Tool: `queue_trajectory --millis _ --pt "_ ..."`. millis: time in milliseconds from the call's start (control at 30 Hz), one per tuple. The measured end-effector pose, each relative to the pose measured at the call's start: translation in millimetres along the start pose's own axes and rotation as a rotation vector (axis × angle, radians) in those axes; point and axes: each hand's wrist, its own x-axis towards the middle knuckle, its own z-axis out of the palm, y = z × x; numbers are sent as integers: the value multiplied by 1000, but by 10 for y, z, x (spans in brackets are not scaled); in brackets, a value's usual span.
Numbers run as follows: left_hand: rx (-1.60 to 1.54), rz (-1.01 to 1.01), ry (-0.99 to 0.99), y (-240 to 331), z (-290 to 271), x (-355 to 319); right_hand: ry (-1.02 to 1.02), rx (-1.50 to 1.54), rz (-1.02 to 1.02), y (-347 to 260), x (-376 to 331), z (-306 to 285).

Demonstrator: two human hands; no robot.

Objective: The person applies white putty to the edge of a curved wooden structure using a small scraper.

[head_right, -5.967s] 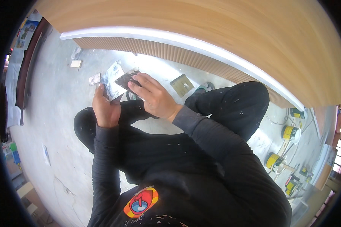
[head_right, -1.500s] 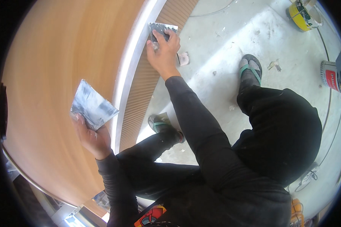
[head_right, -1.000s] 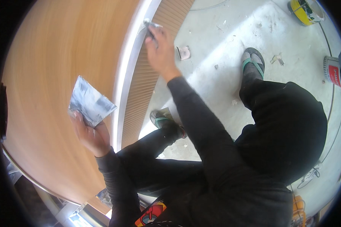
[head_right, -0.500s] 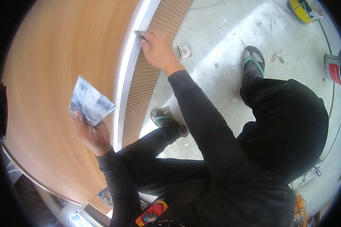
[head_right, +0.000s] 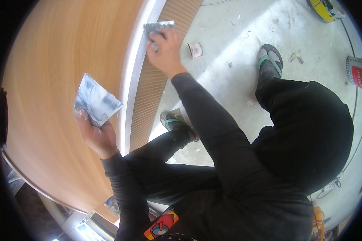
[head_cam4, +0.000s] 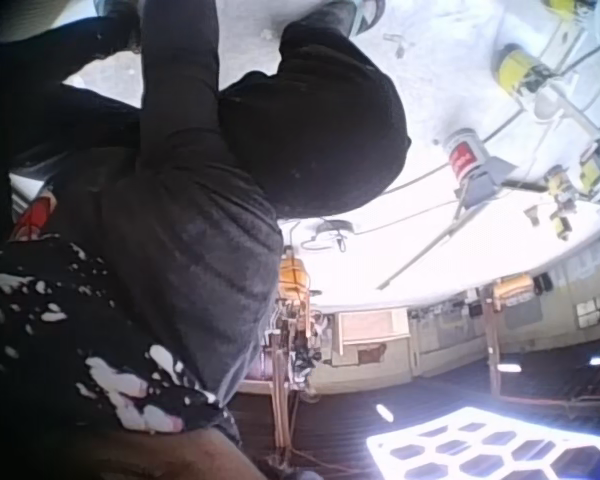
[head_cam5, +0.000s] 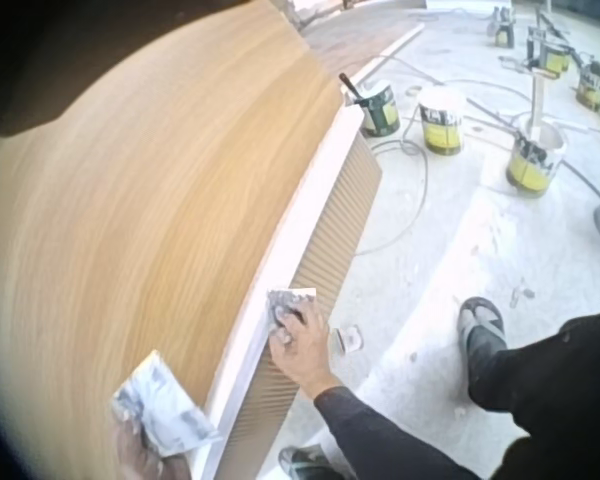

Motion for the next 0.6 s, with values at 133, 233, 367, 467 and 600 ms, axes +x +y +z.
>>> queue_trajectory --millis 133,233,367,467,600 --pt "157 73 -27 -6 -103 -15 -143 96 -34 -392 -506 -77" --pt "22 20 28 15 -98 -21 -167 168 52 -357 -447 -145" --pt "176 118 73 -81 -123 -20 -59 206 137 -57 195 -206" --pt "147 111 41 -83 -194 3 -200 279 289 31 393 -210" --pt "522 229 -9 -81 -292 -17 -315 100 177 -114 234 -183"
